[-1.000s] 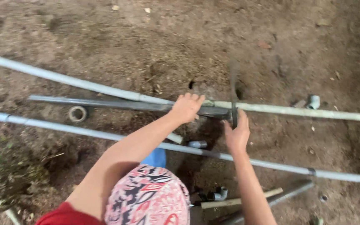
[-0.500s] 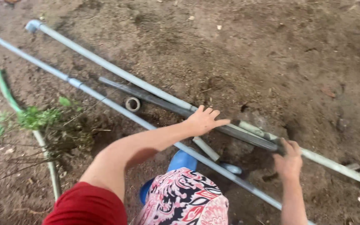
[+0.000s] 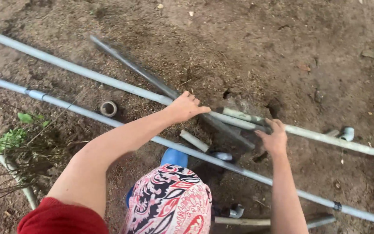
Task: The person sits on the ground and assembles a metal pipe structure by connecting various pipe segments and elbow joints. They use a wooden stick to tap the joints into place and later use a hand saw to cut a pipe segment to the required length.
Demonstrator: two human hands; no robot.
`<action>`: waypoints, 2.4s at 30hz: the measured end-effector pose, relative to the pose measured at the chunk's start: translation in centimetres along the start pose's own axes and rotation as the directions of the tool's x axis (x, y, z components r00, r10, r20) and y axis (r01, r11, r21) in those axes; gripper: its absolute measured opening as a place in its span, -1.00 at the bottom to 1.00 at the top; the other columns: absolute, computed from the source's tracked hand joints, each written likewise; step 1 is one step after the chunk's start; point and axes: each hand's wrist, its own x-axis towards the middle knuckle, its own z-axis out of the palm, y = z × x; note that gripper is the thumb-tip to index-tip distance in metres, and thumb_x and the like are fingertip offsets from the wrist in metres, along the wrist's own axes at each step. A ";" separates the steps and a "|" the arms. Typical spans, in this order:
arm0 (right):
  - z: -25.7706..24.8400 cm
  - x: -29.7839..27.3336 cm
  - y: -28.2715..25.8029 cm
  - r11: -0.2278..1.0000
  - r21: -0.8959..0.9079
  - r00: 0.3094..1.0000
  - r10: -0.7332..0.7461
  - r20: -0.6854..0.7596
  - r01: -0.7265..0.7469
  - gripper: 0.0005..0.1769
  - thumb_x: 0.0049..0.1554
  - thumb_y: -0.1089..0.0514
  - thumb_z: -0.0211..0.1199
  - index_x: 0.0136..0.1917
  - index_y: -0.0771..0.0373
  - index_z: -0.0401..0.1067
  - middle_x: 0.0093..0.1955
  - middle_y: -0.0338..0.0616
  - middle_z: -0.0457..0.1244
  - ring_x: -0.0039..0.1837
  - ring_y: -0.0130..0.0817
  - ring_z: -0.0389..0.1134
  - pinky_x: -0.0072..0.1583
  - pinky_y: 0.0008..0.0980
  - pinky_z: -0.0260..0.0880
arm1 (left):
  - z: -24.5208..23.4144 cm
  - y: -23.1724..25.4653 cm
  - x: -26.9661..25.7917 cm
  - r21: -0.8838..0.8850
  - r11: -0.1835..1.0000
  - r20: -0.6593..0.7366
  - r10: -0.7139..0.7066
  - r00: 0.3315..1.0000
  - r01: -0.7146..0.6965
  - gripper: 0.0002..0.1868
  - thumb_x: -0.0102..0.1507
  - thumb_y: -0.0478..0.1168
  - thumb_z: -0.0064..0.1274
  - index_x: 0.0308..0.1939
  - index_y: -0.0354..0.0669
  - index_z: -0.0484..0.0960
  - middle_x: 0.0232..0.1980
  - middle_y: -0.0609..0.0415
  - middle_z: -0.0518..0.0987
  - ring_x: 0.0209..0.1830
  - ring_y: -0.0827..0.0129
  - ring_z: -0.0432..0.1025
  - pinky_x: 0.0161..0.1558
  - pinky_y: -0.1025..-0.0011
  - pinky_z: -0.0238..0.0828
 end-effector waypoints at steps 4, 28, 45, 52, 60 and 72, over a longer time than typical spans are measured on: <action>0.0 0.5 0.0 0.999 0.023 1.000 0.025 0.018 -0.025 -0.26 -0.23 -0.04 0.46 0.24 -0.05 0.35 0.31 -0.16 0.07 0.30 0.02 0.17 0.32 -0.11 0.18 | -1.9 0.2 0.3 -0.022 0.999 0.204 -0.031 0.978 0.036 -0.35 0.20 -0.23 -0.06 0.33 0.37 0.14 -0.24 -0.03 0.51 -0.19 0.08 0.45 -0.11 0.10 0.25; -1.9 3.5 -0.9 0.992 -0.094 0.965 0.108 0.238 -0.088 -0.13 -0.31 0.02 0.55 0.24 0.11 0.27 0.29 -0.01 0.10 0.31 0.07 0.17 0.31 0.06 0.17 | -3.9 -1.6 4.9 0.097 0.995 0.464 -0.028 0.886 -0.019 -0.12 0.16 -0.28 0.12 0.39 0.46 -0.02 -0.15 0.03 0.52 -0.13 0.24 0.45 -0.01 0.29 0.30; -4.1 0.6 -3.6 0.996 -0.046 0.983 0.078 0.164 -0.071 -0.48 -0.05 0.49 0.05 0.16 0.14 0.29 0.32 0.00 -0.02 0.25 0.21 0.18 0.21 0.11 0.29 | -3.9 2.4 4.7 -0.083 0.957 0.352 -0.234 0.906 0.279 -0.18 0.17 -0.11 0.09 0.41 0.42 -0.01 -0.10 0.00 0.47 -0.05 0.12 0.38 0.02 0.10 0.23; -5.0 -0.3 -4.4 0.979 0.027 0.968 0.197 0.154 -0.204 -0.52 0.04 0.14 0.15 0.25 0.10 0.28 0.30 0.00 0.12 0.28 0.09 0.18 0.23 0.07 0.24 | -4.2 2.2 6.1 -0.099 0.914 0.572 -0.272 0.774 0.394 -0.23 0.18 -0.08 0.08 0.39 0.47 0.02 0.00 -0.04 0.47 0.06 0.02 0.33 0.02 0.02 0.19; -4.5 -3.5 -8.0 0.996 0.037 0.997 -0.076 0.029 0.075 -0.34 0.00 0.04 0.31 0.32 0.19 0.22 0.37 0.24 -0.04 0.25 0.36 0.13 0.23 0.17 0.21 | -4.5 2.0 7.1 -0.126 0.882 0.646 -0.274 0.712 0.454 -0.27 0.19 -0.07 0.05 0.37 0.42 0.04 0.07 -0.07 0.44 0.12 0.00 0.31 0.08 -0.01 0.17; -2.4 0.6 -5.3 0.982 -0.183 0.995 -0.028 0.091 0.045 -0.40 -0.01 -0.08 0.30 0.27 0.09 0.30 0.27 -0.07 0.11 0.21 0.02 0.25 0.21 -0.06 0.31 | -1.1 9.7 14.7 -0.257 0.902 0.404 -0.225 0.887 0.346 -0.36 0.16 -0.07 0.12 0.19 -0.17 0.15 0.11 -0.18 0.27 0.15 -0.04 0.12 0.13 -0.05 -0.12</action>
